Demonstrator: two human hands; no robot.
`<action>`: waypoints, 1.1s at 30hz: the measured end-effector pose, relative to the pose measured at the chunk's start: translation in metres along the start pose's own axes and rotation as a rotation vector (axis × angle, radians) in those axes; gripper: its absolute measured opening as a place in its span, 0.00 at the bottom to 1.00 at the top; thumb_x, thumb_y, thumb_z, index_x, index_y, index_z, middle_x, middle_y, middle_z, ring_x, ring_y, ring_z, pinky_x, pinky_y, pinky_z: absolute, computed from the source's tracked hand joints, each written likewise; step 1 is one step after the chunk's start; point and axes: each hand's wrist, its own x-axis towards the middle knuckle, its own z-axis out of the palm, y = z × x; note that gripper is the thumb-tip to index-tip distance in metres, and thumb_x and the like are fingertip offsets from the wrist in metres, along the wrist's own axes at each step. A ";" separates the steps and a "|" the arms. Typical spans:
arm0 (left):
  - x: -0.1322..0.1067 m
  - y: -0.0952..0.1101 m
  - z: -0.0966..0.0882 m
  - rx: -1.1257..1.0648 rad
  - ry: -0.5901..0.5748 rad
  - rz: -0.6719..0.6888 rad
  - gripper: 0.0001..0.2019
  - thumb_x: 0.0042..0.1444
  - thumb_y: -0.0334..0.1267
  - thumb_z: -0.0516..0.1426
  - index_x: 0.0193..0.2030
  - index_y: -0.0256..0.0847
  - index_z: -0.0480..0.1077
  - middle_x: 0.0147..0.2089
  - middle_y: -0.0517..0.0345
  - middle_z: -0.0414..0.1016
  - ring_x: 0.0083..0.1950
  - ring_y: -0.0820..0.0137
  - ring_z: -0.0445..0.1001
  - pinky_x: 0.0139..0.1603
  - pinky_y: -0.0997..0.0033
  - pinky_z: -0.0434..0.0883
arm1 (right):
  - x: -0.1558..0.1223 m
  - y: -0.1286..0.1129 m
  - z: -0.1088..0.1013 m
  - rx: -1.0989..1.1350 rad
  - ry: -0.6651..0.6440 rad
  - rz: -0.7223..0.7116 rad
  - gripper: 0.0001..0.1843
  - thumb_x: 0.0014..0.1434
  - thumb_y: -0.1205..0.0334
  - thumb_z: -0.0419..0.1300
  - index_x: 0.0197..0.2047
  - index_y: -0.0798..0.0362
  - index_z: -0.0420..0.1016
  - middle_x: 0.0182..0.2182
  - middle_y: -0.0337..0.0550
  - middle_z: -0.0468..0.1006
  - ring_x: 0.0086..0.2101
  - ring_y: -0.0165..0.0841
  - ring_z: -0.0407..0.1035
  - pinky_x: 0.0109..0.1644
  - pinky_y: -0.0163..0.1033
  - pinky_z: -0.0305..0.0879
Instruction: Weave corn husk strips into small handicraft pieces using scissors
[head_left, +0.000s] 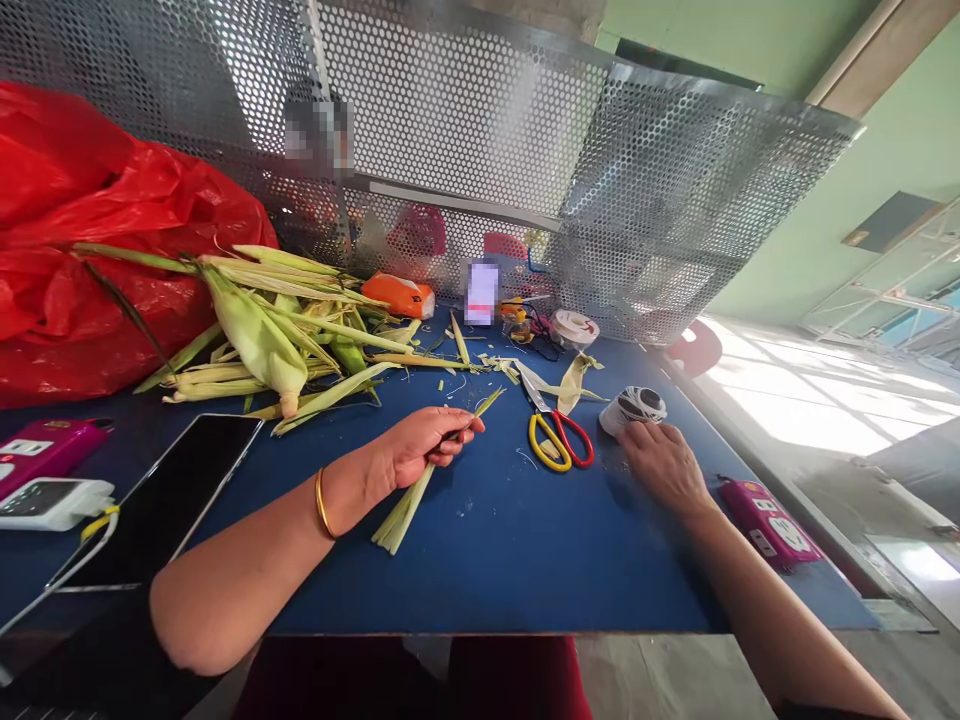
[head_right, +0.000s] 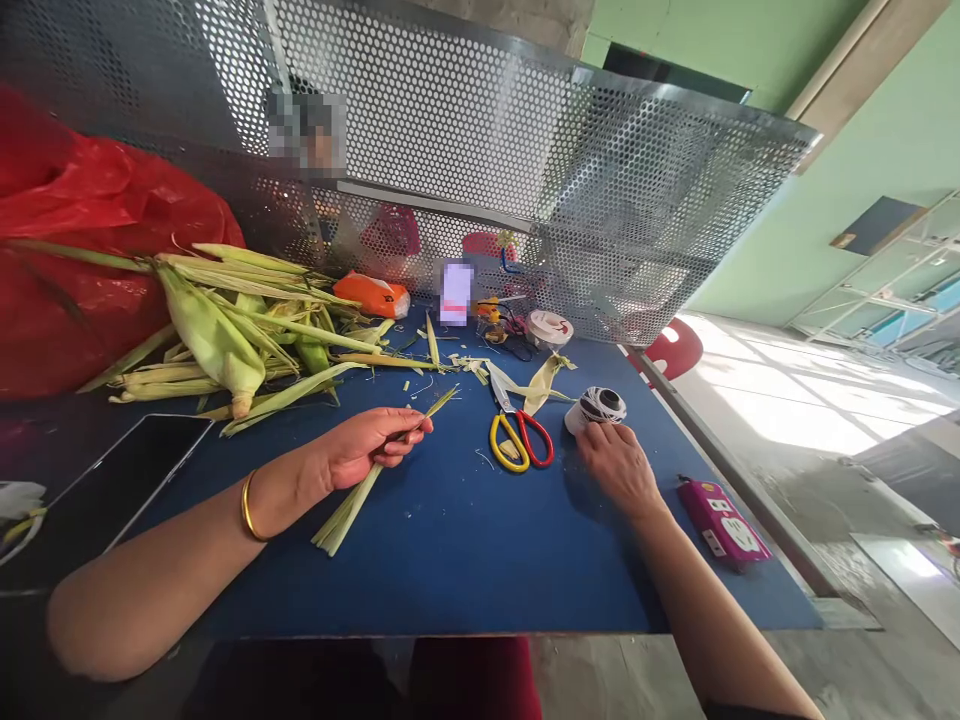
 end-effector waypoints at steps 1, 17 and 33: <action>0.000 0.000 0.000 0.001 -0.004 -0.005 0.08 0.57 0.36 0.57 0.32 0.33 0.71 0.25 0.64 0.58 0.20 0.83 0.48 0.19 0.80 0.42 | -0.001 -0.001 0.002 -0.023 0.006 0.015 0.16 0.64 0.72 0.47 0.35 0.53 0.75 0.31 0.49 0.74 0.35 0.39 0.64 0.41 0.43 0.54; -0.001 0.000 0.003 0.010 -0.002 -0.014 0.07 0.56 0.36 0.57 0.32 0.32 0.71 0.24 0.65 0.58 0.20 0.83 0.47 0.19 0.78 0.41 | -0.019 -0.006 0.008 0.273 -0.027 0.696 0.17 0.61 0.49 0.54 0.41 0.49 0.80 0.37 0.48 0.77 0.31 0.38 0.68 0.35 0.42 0.57; -0.004 0.005 0.005 0.017 -0.008 -0.028 0.09 0.60 0.35 0.54 0.32 0.32 0.70 0.24 0.65 0.56 0.20 0.83 0.47 0.20 0.79 0.42 | -0.019 -0.015 -0.001 0.674 0.042 0.785 0.19 0.56 0.47 0.53 0.33 0.50 0.78 0.31 0.44 0.75 0.30 0.36 0.68 0.32 0.39 0.59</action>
